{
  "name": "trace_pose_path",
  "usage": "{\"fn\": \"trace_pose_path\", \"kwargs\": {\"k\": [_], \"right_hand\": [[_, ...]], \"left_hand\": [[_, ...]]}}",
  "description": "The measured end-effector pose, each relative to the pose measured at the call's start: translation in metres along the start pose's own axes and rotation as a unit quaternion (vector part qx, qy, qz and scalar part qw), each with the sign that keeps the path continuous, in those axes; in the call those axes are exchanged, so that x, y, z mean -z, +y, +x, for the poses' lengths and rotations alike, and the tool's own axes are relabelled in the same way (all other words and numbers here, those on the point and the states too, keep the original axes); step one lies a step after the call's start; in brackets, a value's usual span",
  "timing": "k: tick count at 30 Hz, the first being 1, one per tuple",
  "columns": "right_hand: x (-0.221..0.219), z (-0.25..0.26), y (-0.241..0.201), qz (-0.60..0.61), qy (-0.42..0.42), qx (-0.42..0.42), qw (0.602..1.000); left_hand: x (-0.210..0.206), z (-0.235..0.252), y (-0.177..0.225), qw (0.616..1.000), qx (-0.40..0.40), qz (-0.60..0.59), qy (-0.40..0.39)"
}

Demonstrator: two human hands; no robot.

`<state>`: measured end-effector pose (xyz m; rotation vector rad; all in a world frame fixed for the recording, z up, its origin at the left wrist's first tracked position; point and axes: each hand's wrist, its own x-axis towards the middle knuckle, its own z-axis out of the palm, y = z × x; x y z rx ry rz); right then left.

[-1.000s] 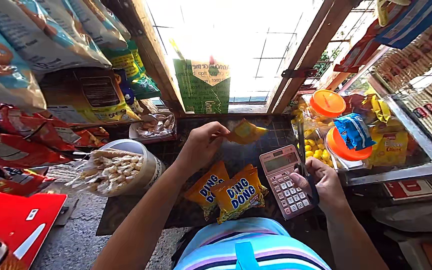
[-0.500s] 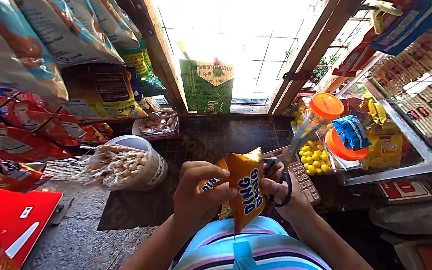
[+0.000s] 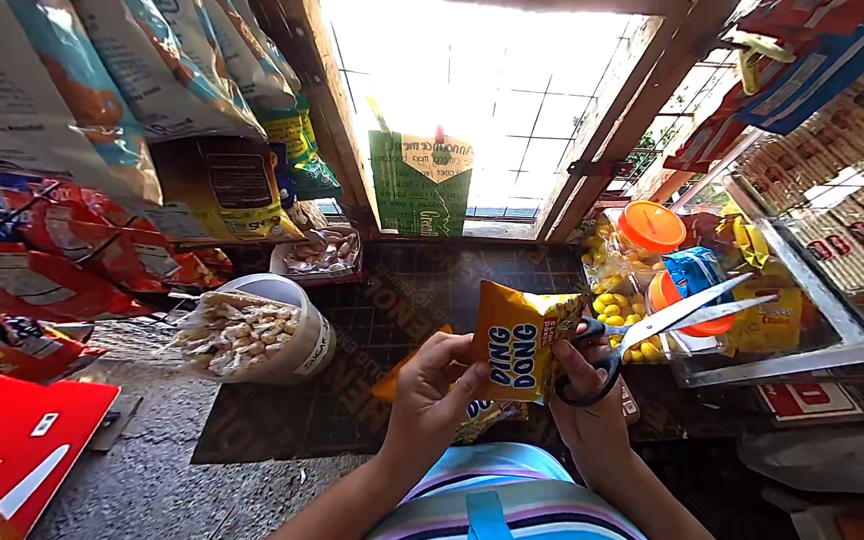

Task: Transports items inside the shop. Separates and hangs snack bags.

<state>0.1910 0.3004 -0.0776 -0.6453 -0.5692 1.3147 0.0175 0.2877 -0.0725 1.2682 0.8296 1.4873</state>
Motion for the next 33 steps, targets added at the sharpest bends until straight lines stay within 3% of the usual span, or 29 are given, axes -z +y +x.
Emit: {"fn": "trace_pose_path", "kwargs": {"k": [4, 8, 15, 22, 29, 33], "right_hand": [[-0.005, 0.006, -0.004, -0.121, 0.019, 0.056, 0.991], [-0.006, 0.016, -0.007, -0.220, 0.050, 0.129, 0.965], [-0.010, 0.028, -0.014, -0.280, -0.004, 0.301, 0.912], [-0.037, 0.027, -0.006, -0.357, -0.135, 0.196, 0.903], [-0.032, 0.034, 0.012, -0.417, -0.152, 0.267, 0.855], [-0.024, 0.038, 0.014, -0.442, -0.157, 0.289, 0.834]], "left_hand": [[0.005, 0.007, 0.002, 0.996, -0.056, 0.066, 0.031], [0.009, 0.014, 0.003, 0.991, -0.059, 0.109, 0.043], [0.006, 0.024, 0.006, 0.989, -0.042, 0.122, 0.076], [0.000, 0.029, 0.004, 0.990, 0.020, 0.123, 0.071], [-0.001, 0.033, 0.007, 0.988, 0.022, 0.129, 0.081], [0.003, 0.033, 0.001, 0.989, -0.033, 0.141, 0.038]]}}
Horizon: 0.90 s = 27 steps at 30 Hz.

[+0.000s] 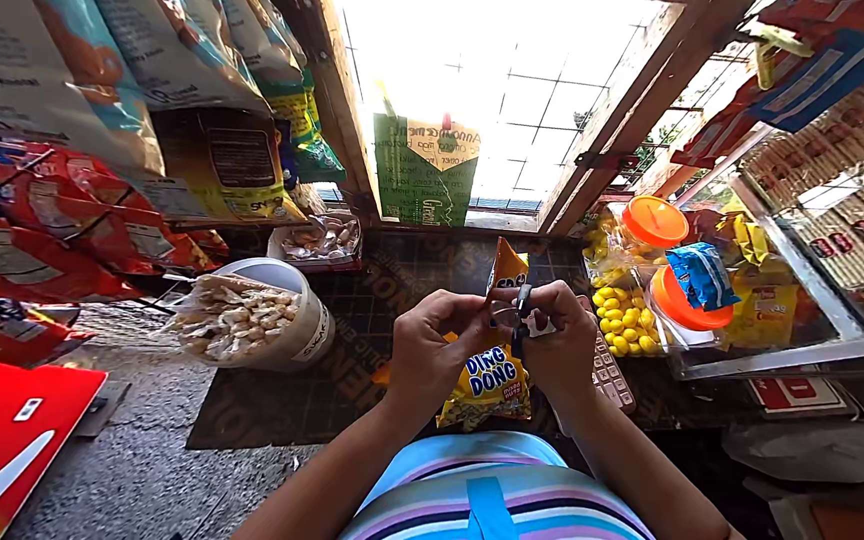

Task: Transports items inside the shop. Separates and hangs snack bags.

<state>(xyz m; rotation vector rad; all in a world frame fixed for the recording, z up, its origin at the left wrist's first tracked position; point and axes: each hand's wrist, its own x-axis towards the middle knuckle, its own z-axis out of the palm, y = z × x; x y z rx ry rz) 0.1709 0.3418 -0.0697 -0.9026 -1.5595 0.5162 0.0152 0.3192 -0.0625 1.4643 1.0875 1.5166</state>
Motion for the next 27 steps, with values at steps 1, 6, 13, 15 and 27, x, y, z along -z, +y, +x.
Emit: {"fn": "trace_pose_path", "kwargs": {"k": [1, 6, 13, 15, 27], "right_hand": [[0.001, 0.000, 0.002, -0.009, 0.000, 0.002, 1.000], [0.004, 0.002, 0.008, -0.040, -0.018, 0.013, 0.999], [0.001, 0.005, 0.012, -0.015, 0.000, 0.053, 0.998], [0.000, 0.006, 0.012, -0.022, 0.003, 0.058, 0.998], [0.014, 0.005, 0.005, -0.008, -0.054, 0.028, 0.998]], "left_hand": [[0.001, 0.000, -0.001, 1.000, -0.022, 0.017, -0.014], [0.005, 0.003, 0.002, 0.989, -0.070, 0.124, -0.034], [0.002, 0.005, 0.003, 0.977, -0.115, 0.179, 0.017], [0.001, 0.005, 0.002, 0.976, -0.127, 0.173, 0.031], [0.010, 0.009, 0.002, 0.924, -0.240, 0.298, 0.001]]}}
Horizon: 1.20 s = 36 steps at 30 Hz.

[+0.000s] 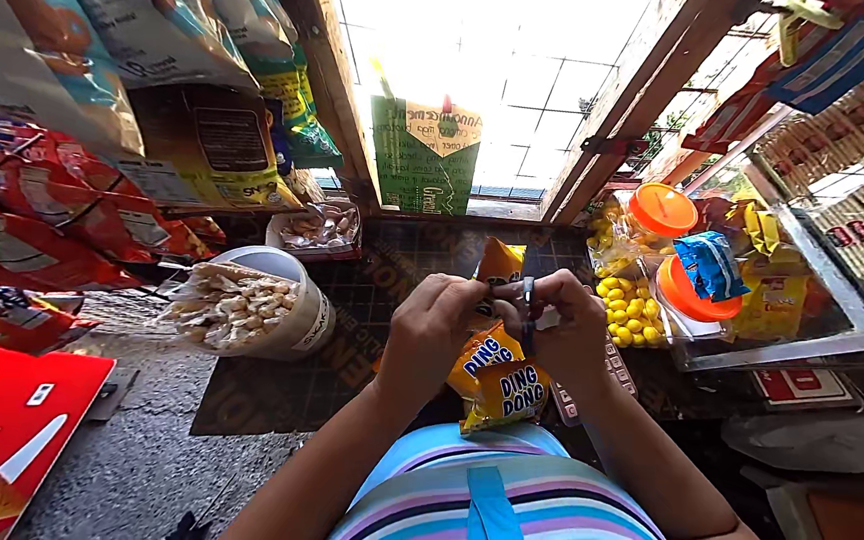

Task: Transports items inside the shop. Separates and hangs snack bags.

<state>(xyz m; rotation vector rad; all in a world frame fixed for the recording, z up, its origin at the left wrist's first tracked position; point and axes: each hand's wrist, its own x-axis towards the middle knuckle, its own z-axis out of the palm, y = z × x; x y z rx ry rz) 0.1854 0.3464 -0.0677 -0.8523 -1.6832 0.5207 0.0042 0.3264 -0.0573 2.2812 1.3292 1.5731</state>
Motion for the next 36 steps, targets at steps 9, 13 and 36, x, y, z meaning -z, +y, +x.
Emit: {"fn": "trace_pose_path", "kwargs": {"k": [9, 13, 36], "right_hand": [[0.081, 0.006, -0.013, -0.358, -0.143, -0.010, 0.923], [0.091, 0.008, -0.017, -0.416, -0.178, 0.004, 0.892], [0.090, 0.018, -0.014, -0.437, -0.215, 0.030, 0.873]], "left_hand": [[0.019, 0.013, -0.007, 0.996, 0.062, 0.009, -0.058], [0.017, 0.015, -0.006, 0.996, 0.057, 0.024, -0.070], [0.017, 0.013, -0.009, 0.989, -0.001, 0.094, -0.114]]}}
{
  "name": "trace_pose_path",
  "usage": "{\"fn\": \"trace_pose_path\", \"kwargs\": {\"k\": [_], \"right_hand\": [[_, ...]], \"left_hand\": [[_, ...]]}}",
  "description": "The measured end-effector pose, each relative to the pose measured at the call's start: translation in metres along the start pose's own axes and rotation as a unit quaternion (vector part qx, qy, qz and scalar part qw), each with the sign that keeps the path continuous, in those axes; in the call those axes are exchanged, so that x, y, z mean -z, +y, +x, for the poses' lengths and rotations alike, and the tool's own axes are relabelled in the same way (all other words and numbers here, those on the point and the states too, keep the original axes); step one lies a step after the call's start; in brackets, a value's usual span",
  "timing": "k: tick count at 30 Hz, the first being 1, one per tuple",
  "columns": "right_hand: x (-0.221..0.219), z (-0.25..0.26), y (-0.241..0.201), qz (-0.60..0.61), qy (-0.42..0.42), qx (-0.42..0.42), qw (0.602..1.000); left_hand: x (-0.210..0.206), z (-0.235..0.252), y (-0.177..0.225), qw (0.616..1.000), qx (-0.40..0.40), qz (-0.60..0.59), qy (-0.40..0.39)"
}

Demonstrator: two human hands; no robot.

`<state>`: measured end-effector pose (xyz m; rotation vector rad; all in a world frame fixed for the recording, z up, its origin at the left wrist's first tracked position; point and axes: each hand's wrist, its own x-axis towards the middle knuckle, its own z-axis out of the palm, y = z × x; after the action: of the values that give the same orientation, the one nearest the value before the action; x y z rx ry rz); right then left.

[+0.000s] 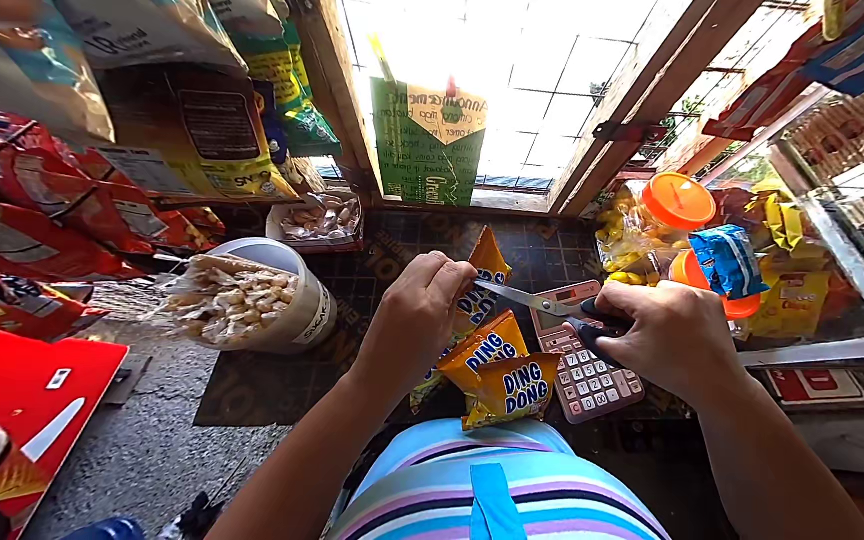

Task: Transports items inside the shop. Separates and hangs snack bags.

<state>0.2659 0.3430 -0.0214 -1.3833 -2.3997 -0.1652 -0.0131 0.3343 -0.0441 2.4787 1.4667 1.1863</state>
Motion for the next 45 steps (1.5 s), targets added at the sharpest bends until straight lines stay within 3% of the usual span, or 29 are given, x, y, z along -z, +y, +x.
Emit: {"fn": "trace_pose_path", "kwargs": {"k": [16, 45], "right_hand": [[0.007, 0.004, 0.002, 0.007, 0.009, 0.047, 0.999], [0.015, 0.014, 0.004, -0.017, 0.009, 0.096, 0.995]], "left_hand": [[-0.001, 0.000, -0.005, 0.998, -0.049, 0.009, 0.025], [0.007, 0.001, -0.004, 0.999, -0.044, -0.002, 0.026]]}}
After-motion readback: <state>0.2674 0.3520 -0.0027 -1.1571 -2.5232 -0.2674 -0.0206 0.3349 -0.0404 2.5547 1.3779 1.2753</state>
